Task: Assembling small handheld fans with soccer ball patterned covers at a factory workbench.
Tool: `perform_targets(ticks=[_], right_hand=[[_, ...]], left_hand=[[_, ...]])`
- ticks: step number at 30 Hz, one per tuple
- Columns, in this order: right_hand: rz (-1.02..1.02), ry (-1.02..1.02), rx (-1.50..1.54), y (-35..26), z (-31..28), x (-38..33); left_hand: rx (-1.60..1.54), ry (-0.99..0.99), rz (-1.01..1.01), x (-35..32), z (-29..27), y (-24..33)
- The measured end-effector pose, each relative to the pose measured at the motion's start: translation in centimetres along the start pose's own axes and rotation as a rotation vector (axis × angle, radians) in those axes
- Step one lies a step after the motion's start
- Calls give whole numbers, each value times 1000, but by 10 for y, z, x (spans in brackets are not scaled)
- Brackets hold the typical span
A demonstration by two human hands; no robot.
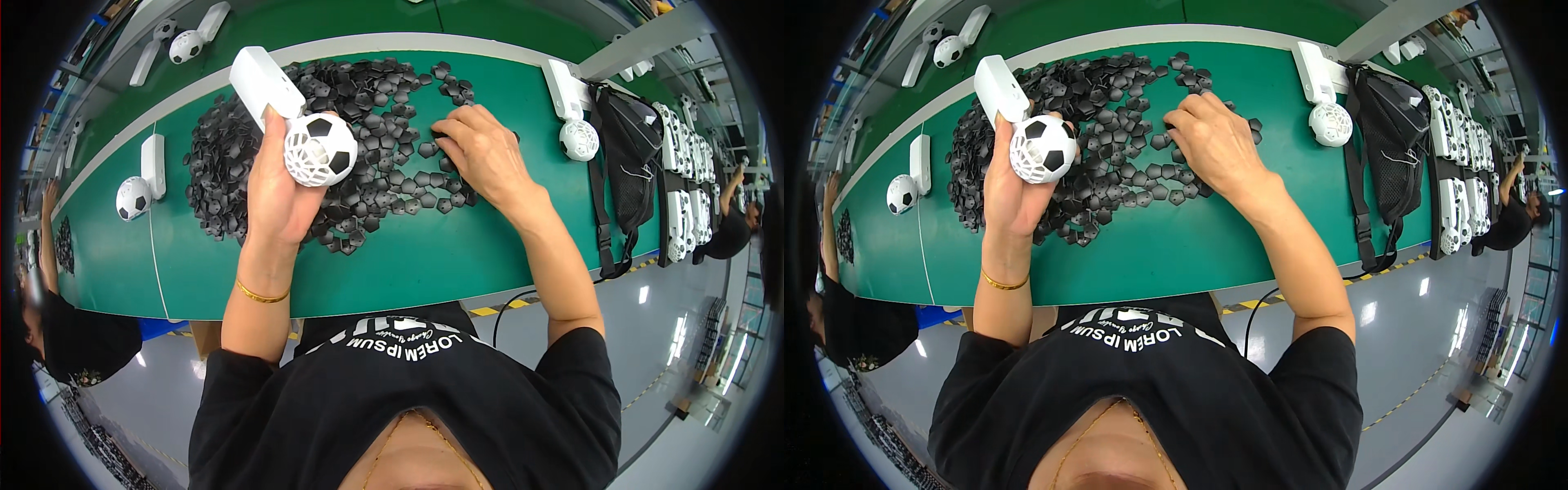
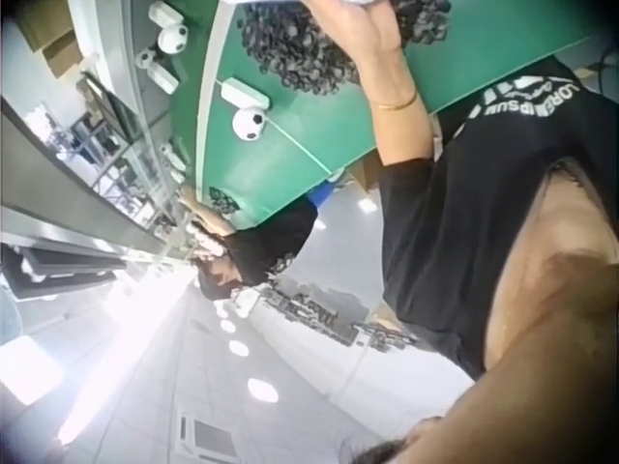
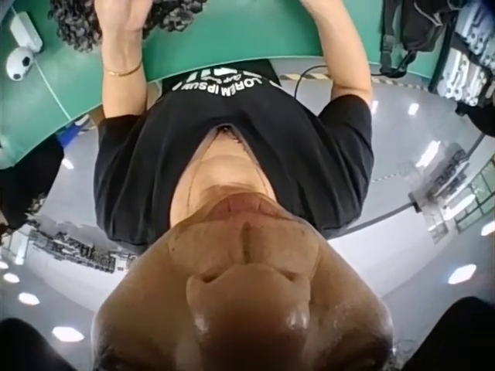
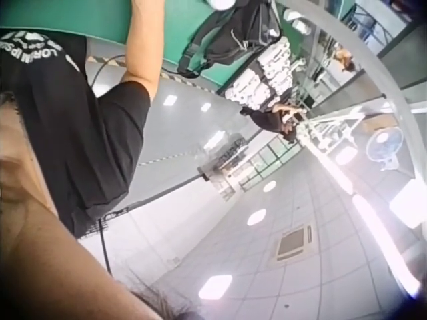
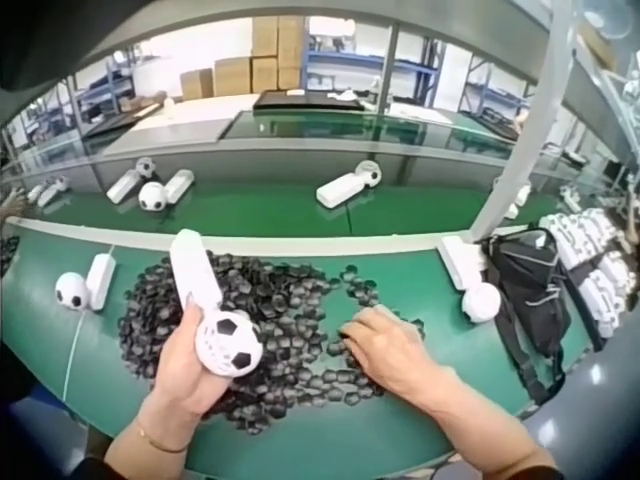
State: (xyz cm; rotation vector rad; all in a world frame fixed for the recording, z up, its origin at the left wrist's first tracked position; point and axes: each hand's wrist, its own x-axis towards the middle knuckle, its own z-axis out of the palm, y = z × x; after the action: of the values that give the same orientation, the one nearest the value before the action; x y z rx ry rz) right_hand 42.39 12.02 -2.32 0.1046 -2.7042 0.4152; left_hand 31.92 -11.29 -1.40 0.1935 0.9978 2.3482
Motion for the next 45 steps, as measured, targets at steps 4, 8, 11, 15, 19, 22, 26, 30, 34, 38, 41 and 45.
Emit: perform_targets(ticks=[4, 8, 11, 15, 19, 22, 26, 30, 34, 38, 41, 45], right_hand=[[-45, -166, -271, -14, 3, 11], [-7, -256, -336, -16, -5, 21], [-27, -139, -233, -9, -7, 23], [461, 173, 1027, -50, -26, 20], [351, 419, 1394, -98, -13, 16], [268, 522, 1369, -107, 3, 14], [256, 588, 1202, -109, 7, 13], [197, 692, 1037, -106, 10, 14], [215, 734, 1032, -108, 14, 15], [190, 697, 936, -103, 10, 17], [121, 662, 791, -95, 2, 18], [-36, 644, 518, -77, -7, 22]], left_hand=[[7, 27, 4, -1, -1, 0], [-28, 8, 17, 3, 3, -2], [-95, 11, 29, 2, 17, 2], [-190, 71, 37, 4, 34, 3], [-287, 68, 20, 5, 49, -2], [-308, 57, -3, 3, 58, -6], [-293, 40, -33, -1, 68, -9], [-310, 28, -22, -3, 74, -14], [-325, 15, -16, -2, 75, -18], [-320, 37, 1, -3, 75, -17], [-292, 69, 19, -2, 74, -15], [-279, 66, 32, -1, 73, -15]])
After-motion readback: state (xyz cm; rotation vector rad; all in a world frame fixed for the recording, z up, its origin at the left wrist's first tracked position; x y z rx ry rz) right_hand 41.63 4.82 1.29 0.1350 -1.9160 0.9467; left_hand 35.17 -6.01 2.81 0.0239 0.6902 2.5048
